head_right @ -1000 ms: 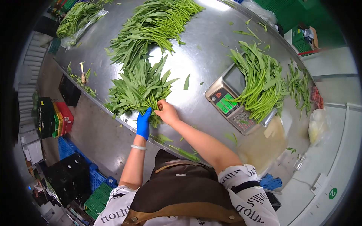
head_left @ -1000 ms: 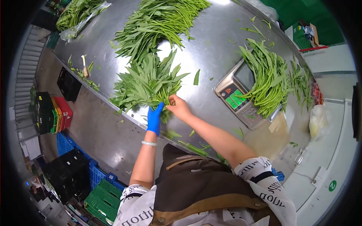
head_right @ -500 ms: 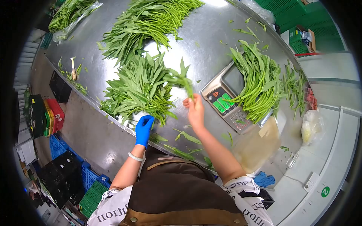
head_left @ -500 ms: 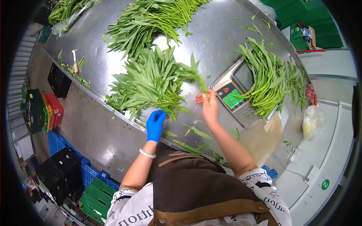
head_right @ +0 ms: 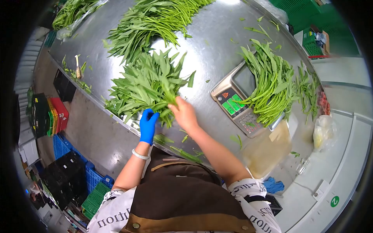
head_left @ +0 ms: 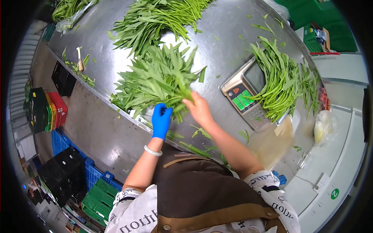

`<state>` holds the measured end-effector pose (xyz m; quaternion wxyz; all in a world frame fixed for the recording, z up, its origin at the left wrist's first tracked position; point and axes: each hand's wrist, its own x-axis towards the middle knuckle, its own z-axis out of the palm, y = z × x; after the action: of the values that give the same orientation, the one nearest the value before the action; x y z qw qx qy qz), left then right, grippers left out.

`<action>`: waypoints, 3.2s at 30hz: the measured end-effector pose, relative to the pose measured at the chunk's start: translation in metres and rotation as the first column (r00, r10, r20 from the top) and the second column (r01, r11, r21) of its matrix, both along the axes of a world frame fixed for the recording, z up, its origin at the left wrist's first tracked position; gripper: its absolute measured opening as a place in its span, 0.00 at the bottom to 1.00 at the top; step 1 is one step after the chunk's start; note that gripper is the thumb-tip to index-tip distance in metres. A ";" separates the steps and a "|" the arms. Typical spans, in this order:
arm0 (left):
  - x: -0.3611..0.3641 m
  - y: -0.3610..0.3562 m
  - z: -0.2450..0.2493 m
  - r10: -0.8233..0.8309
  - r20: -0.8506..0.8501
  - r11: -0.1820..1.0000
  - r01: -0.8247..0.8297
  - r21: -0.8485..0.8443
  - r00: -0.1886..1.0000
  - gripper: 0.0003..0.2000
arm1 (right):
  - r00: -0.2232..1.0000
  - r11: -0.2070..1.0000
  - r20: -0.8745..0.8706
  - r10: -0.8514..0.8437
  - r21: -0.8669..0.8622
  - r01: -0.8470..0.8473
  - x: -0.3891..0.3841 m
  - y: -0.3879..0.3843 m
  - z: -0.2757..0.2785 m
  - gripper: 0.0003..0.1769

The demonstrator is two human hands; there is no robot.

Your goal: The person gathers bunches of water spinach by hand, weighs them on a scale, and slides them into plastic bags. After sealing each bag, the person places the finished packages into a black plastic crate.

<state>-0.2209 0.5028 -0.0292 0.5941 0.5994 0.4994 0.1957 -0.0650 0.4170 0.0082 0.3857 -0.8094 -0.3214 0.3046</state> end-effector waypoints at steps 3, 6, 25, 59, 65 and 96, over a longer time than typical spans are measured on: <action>-0.012 0.010 0.007 0.095 0.183 0.950 -0.033 -0.311 0.978 0.08 | 0.951 0.851 -0.155 -0.269 0.424 0.310 0.025 0.000 0.033 0.14; -0.009 0.011 0.015 0.171 0.215 0.883 -0.053 -0.466 0.962 0.08 | 0.951 0.923 -0.256 -0.173 0.294 0.247 0.054 -0.012 0.038 0.14; 0.004 0.029 0.014 -0.044 -0.189 0.983 0.076 0.165 0.981 0.19 | 0.639 0.749 0.614 -0.463 -0.115 0.653 0.222 -0.244 0.055 0.17; -0.004 0.011 0.041 0.306 0.513 0.739 0.140 -0.659 0.802 0.17 | 0.854 0.959 -0.514 0.080 0.274 0.075 -0.016 0.007 0.014 0.21; 0.011 0.012 0.042 0.162 0.536 0.781 0.224 -0.583 0.829 0.20 | 0.961 0.933 -0.225 0.158 0.353 -0.071 -0.018 0.006 0.029 0.19; 0.041 -0.001 0.058 0.362 0.382 0.803 -0.076 -0.591 0.850 0.21 | 0.740 0.846 -0.672 -0.018 0.385 0.370 -0.018 -0.002 0.043 0.11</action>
<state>-0.1797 0.5022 0.0286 0.8182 0.2696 0.4401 0.2533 -0.0829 0.4153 0.0516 0.6965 -0.5572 -0.1462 0.4278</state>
